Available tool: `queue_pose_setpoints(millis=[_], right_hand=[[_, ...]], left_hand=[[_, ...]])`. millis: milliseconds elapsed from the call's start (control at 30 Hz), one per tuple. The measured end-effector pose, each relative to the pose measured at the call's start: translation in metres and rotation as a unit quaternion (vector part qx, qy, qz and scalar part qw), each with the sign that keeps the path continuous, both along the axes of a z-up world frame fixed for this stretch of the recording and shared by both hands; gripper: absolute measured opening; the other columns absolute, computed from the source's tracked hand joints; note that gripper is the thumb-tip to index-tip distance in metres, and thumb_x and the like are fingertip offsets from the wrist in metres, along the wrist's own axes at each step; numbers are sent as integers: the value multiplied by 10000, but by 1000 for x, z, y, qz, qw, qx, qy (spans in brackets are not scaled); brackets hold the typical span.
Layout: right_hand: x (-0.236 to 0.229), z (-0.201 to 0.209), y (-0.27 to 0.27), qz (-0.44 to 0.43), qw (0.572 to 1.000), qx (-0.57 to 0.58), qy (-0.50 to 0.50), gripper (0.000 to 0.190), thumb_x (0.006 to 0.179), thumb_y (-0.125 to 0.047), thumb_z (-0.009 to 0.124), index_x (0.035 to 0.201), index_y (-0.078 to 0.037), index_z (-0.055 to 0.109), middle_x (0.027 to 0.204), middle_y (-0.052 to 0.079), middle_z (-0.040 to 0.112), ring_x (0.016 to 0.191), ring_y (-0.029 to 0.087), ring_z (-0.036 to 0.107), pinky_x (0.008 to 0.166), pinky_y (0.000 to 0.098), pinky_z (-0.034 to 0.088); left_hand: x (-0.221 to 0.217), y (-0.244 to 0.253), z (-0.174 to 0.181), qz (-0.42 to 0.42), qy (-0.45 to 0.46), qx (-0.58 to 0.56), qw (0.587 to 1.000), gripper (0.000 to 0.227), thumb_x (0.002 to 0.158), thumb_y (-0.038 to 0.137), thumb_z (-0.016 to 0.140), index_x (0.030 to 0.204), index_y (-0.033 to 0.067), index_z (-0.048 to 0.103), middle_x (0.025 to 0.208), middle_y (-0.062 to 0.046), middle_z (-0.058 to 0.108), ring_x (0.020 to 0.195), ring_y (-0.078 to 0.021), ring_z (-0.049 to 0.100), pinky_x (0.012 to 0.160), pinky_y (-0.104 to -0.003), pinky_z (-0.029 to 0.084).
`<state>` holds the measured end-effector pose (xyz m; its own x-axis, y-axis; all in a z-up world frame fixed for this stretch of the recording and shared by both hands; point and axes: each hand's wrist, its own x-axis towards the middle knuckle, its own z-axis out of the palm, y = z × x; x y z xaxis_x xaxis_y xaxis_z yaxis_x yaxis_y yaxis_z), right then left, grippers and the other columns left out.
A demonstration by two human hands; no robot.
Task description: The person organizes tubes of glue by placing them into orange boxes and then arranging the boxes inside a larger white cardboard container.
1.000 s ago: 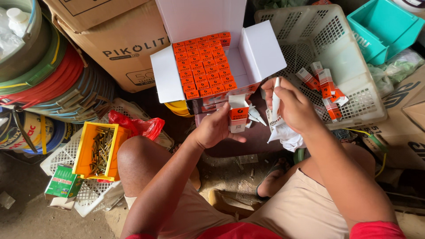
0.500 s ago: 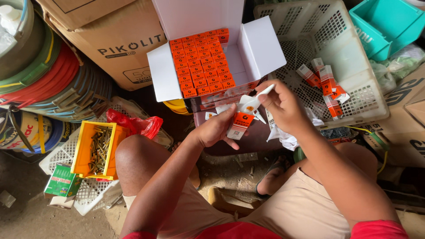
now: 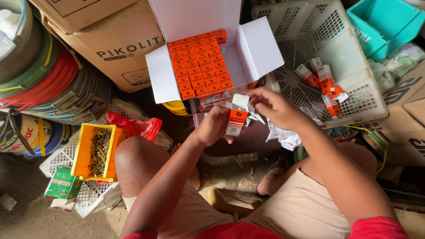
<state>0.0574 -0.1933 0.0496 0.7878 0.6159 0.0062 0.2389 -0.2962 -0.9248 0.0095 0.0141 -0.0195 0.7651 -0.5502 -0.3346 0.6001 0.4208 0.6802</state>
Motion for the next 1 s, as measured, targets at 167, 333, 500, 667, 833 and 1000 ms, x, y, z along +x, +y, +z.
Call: queue_pose_setpoints(millis=[167, 333, 500, 667, 833, 1000], right_hand=[[12, -29, -6, 21, 998, 2, 56, 286, 908, -64, 540, 1188, -44, 592, 931, 86, 641, 784, 142, 606, 690, 284, 528], [8, -30, -4, 8, 995, 29, 100, 283, 928, -197, 576, 1165, -44, 602, 850, 65, 636, 668, 104, 605, 581, 219, 518], [-6, -7, 8, 0, 999, -39, -31, 354, 858, -224, 681, 1179, -89, 616, 891, 113, 625, 626, 165, 599, 535, 295, 504], [-13, 5, 15, 20, 990, 18, -140, 290, 909, -163, 582, 1178, -88, 658, 1001, 125, 660, 767, 233, 676, 623, 303, 552], [-13, 6, 16, 11, 984, 32, -175, 269, 952, -162, 510, 1139, -68, 679, 996, 122, 698, 831, 267, 690, 681, 332, 548], [-10, -5, 16, 7, 990, 74, -118, 212, 894, -121, 606, 1067, -60, 711, 986, 119, 711, 885, 215, 682, 728, 331, 530]], left_hand=[[-6, -6, 28, 24, -23, 67, 997, 622, 857, 580, 400, 1107, 42, 589, 926, -125, 651, 836, -221, 675, 436, -268, 566], [-7, -15, 12, 36, 1, 123, 992, 635, 842, 575, 520, 1159, 28, 584, 945, -133, 675, 749, -225, 681, 453, -316, 582], [-9, -19, 18, 38, 10, 158, 987, 499, 820, 452, 536, 1079, 26, 537, 843, -155, 676, 686, -217, 668, 446, -263, 547], [-5, -15, 8, 32, 34, 128, 991, 497, 810, 468, 475, 1028, 32, 576, 866, -143, 672, 797, -252, 695, 441, -276, 546], [-4, -13, 21, 30, 49, 59, 997, 629, 793, 552, 386, 1142, 57, 553, 941, -174, 645, 868, -313, 685, 437, -345, 578], [-7, -14, 19, 43, 13, 54, 998, 713, 808, 640, 422, 1158, 34, 561, 935, -179, 631, 876, -298, 680, 423, -304, 573]])
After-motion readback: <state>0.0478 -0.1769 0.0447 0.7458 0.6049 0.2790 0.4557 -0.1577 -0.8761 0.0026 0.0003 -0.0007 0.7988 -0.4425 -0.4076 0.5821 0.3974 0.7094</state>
